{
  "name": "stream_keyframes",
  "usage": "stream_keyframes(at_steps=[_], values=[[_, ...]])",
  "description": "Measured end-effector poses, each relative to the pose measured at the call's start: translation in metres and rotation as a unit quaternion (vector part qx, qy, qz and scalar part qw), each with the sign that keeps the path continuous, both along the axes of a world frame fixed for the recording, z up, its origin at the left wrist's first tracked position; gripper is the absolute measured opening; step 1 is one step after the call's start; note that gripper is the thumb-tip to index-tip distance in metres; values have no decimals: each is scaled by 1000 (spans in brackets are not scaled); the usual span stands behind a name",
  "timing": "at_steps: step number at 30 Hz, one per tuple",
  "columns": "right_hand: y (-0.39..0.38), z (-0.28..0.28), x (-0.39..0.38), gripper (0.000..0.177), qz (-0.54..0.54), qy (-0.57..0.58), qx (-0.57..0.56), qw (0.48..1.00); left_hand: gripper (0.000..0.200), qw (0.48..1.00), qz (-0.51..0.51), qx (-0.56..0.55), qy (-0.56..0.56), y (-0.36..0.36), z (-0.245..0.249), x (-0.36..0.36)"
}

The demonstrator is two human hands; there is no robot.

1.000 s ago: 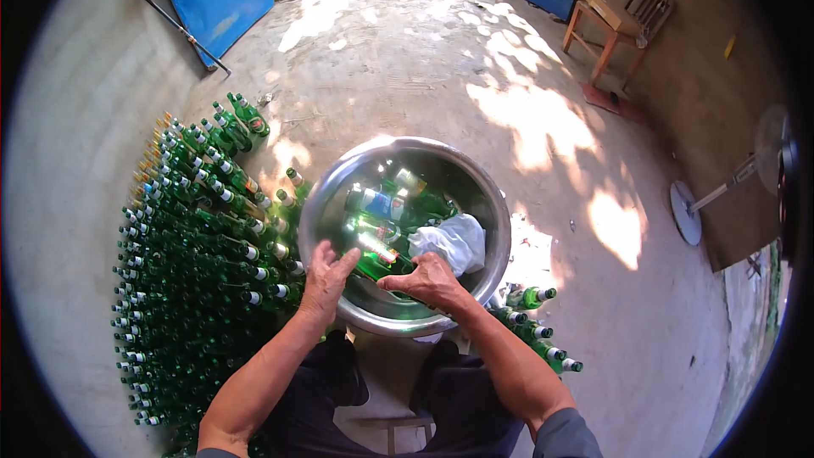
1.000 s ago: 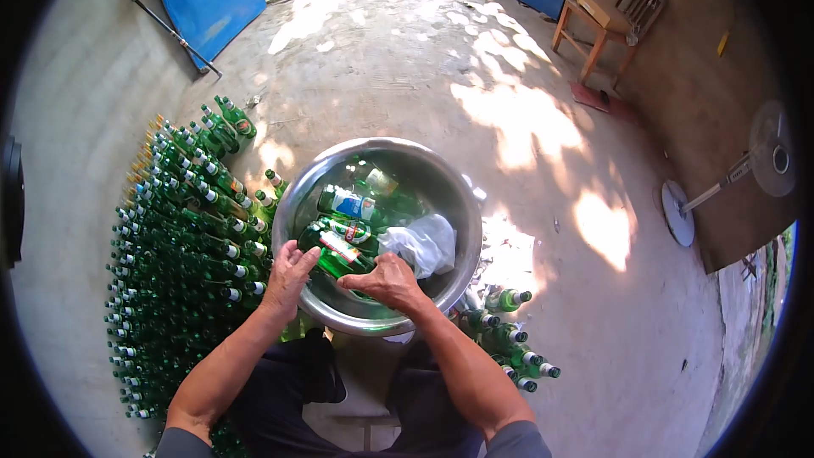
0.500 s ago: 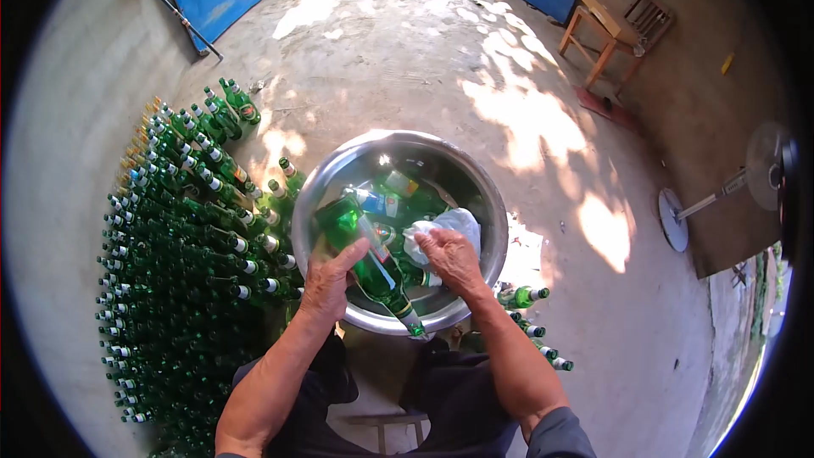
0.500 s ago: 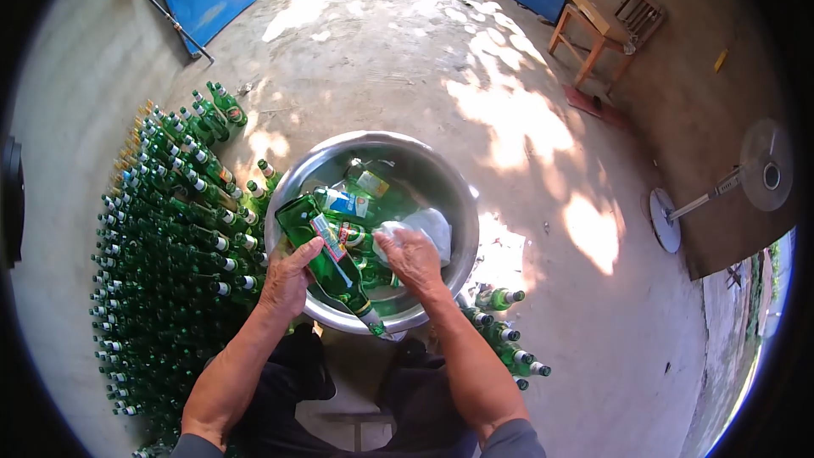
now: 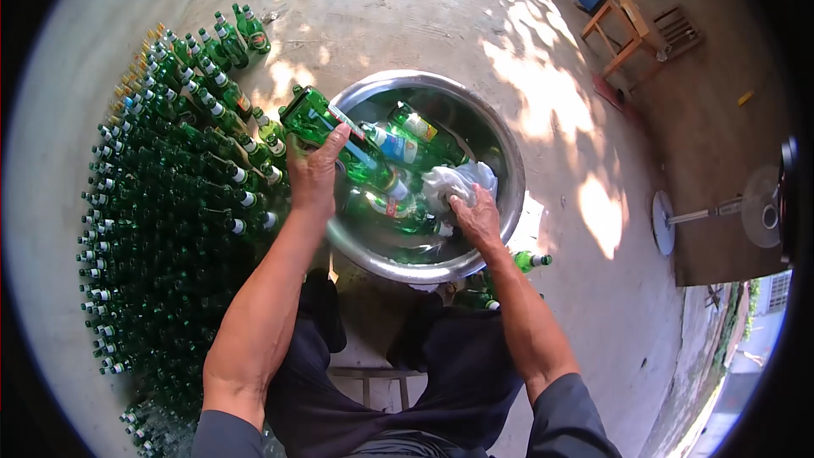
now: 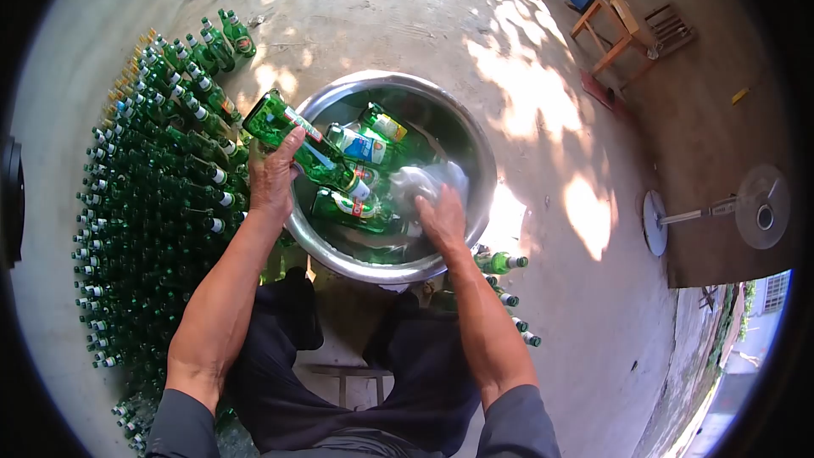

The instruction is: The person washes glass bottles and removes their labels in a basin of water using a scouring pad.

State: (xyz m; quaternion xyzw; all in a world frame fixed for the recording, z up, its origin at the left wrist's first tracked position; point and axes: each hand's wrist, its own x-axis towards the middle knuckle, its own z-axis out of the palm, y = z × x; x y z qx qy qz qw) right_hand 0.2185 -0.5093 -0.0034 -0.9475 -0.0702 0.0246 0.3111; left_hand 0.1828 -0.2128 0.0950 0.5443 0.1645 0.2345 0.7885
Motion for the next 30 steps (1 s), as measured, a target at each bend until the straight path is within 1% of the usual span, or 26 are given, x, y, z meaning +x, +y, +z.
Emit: stream_keyframes(at_steps=[1,2,3,5,6,7,9,10,11,13,14,15,17,18,19,20,21,22,23,25,27,28,29,30], values=[[-1,0,0,75,-35,41,21,998,32,1000,-1,-13,-12,2,-2,1],[0,-12,-4,82,-18,-20,-38,999,36,1000,-10,-17,-18,-2,15,-3],[-5,-22,-9,82,-15,-13,-40,999,38,1000,28,-6,1,1,8,3],[-3,-10,-15,88,39,53,-112,992,41,999,15,22,-30,0,15,5],[2,-5,-19,84,28,48,-144,988,41,998,37,45,-37,-3,15,7],[2,-6,-20,84,27,54,-147,987,41,998,36,42,-31,-5,18,4],[3,-4,-13,80,7,92,-130,987,41,993,8,106,-50,-7,26,4],[4,-1,-13,80,-2,112,-123,986,43,990,7,141,-28,-5,25,4],[8,-3,-12,70,-29,120,-141,982,43,990,7,139,-36,-6,25,4],[4,-23,-3,47,-34,97,-102,989,46,988,14,143,-50,-8,27,5],[-19,-93,17,28,-15,63,-53,996,48,987,19,154,-44,-5,26,5],[-19,-82,21,28,-14,58,-56,997,48,987,22,152,-48,-4,29,5],[-16,-52,28,24,13,47,102,994,49,988,28,139,-56,-3,39,3],[-18,-48,37,20,43,42,169,984,49,988,36,131,-76,-3,45,2],[-19,-44,46,16,83,10,212,974,49,988,40,129,-78,-1,46,3],[-8,-22,48,15,68,2,218,974,49,988,45,125,-73,1,47,3],[11,17,43,14,52,-5,223,973,49,989,48,122,-67,2,46,2],[30,56,38,13,-17,68,256,964,49,989,50,119,-67,4,48,2],[36,63,48,14,15,22,258,966,49,989,53,120,-69,5,49,2],[55,98,59,15,-7,39,281,959,48,988,58,121,-71,8,50,3],[82,129,63,20,-19,14,319,947,48,987,75,132,-61,12,49,5],[86,136,70,17,-9,0,284,959,48,986,78,131,-61,14,51,5],[93,140,74,17,-7,2,282,959,48,986,86,124,-69,14,53,5],[100,144,76,19,0,-1,311,950,48,986,94,118,-78,15,56,5]])
